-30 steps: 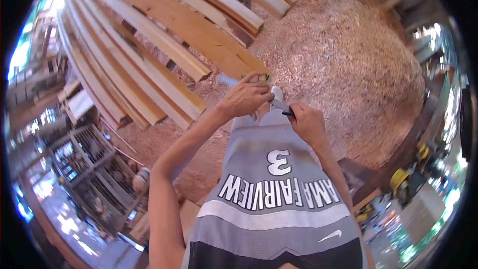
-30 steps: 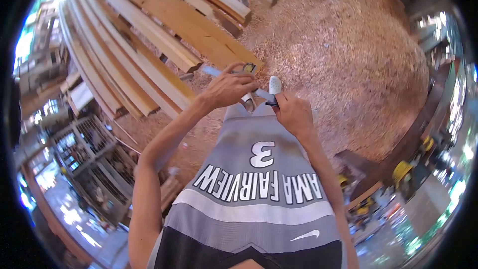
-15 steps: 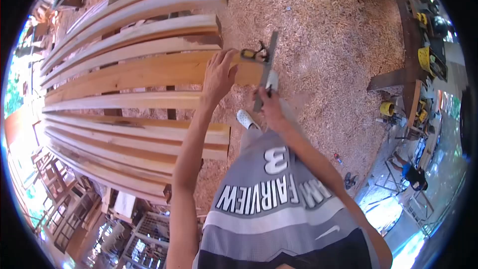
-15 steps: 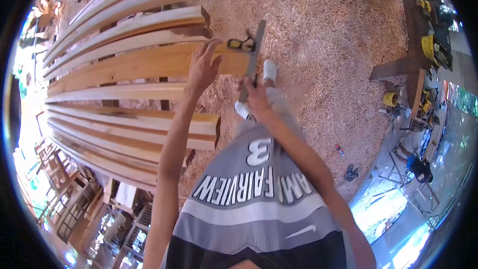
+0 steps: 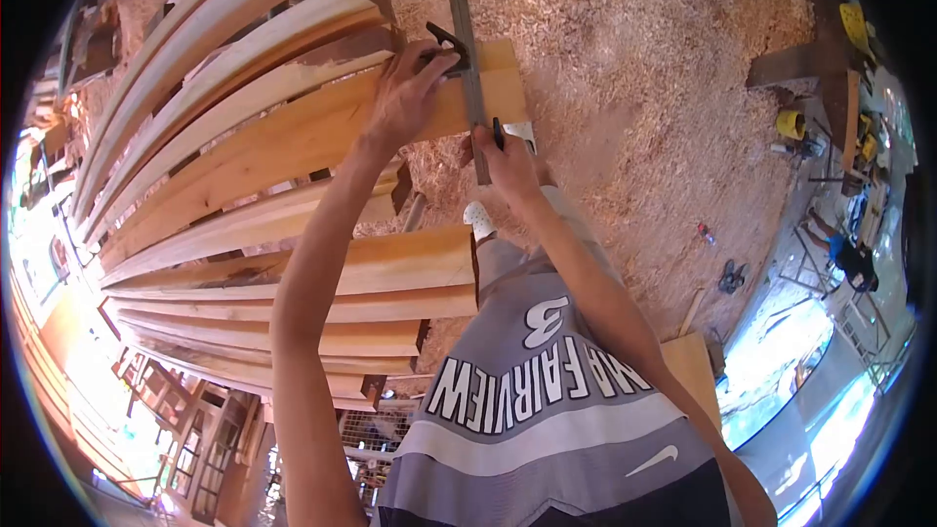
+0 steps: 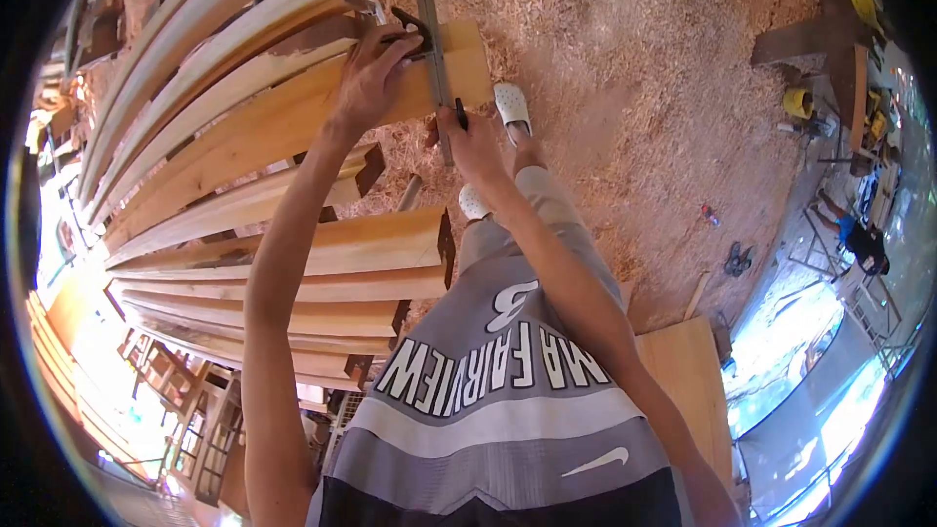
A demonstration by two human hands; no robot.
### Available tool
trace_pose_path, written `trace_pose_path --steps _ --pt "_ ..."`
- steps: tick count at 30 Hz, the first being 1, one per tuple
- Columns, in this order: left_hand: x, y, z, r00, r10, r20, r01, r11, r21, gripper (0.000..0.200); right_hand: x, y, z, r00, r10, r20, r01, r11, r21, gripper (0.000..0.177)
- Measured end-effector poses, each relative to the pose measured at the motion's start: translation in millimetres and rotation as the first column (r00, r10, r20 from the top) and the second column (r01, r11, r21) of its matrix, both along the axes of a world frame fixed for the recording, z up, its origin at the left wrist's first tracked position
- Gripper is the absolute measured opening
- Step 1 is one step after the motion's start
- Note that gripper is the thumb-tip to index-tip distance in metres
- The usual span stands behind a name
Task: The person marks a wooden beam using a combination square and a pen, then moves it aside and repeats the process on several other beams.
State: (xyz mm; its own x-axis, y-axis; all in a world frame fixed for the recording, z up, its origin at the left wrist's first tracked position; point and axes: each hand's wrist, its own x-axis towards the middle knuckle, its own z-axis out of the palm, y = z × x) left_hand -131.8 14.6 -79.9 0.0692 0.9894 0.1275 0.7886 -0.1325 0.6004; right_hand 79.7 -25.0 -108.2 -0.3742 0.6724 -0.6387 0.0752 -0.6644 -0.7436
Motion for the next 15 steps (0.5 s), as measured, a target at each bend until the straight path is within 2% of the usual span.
trace_pose_path --steps 4,6,7,9,11,12,14,15 --pt "-1.3 -2.1 -5.4 0.983 -0.174 -0.057 0.18 0.978 0.109 0.047 8.0 -15.6 -7.7 0.999 -0.047 -0.007 0.047 0.996 0.081 0.039" --pt "9.1 -8.0 9.0 0.961 -0.24 -0.137 0.255 0.961 0.105 0.072 18.7 -27.5 -10.4 0.998 -0.061 0.014 0.059 0.991 0.117 0.037" --pt "9.7 -8.9 10.3 0.957 -0.257 -0.132 0.271 0.957 0.099 0.072 25.8 -32.7 -12.8 0.998 -0.063 0.006 0.061 0.986 0.158 0.036" --pt "-1.0 -9.0 10.2 0.934 -0.315 -0.169 0.318 0.948 -0.007 0.096 28.3 -37.0 -7.4 0.997 -0.073 0.001 0.071 0.976 0.205 0.034" --pt "-6.0 -8.2 1.9 0.923 -0.324 -0.209 0.341 0.939 0.053 0.094 31.2 -43.4 9.0 0.998 -0.048 0.035 0.045 0.996 0.075 0.032" --pt "-7.8 -5.2 -2.6 0.913 -0.323 -0.25 0.359 0.927 0.113 0.093 30.0 -45.2 6.2 0.998 -0.057 0.037 0.054 0.996 0.074 0.032" --pt "-6.3 -12.6 3.4 0.9 -0.322 -0.294 0.357 0.931 0.073 0.096 26.9 -59.6 1.6 0.974 -0.197 -0.112 0.214 0.962 0.17 0.036" --pt "0.5 -12.1 18.3 0.902 -0.312 -0.298 0.345 0.936 0.065 0.09 26.0 -60.7 1.1 0.973 -0.199 -0.116 0.216 0.962 0.168 0.036"
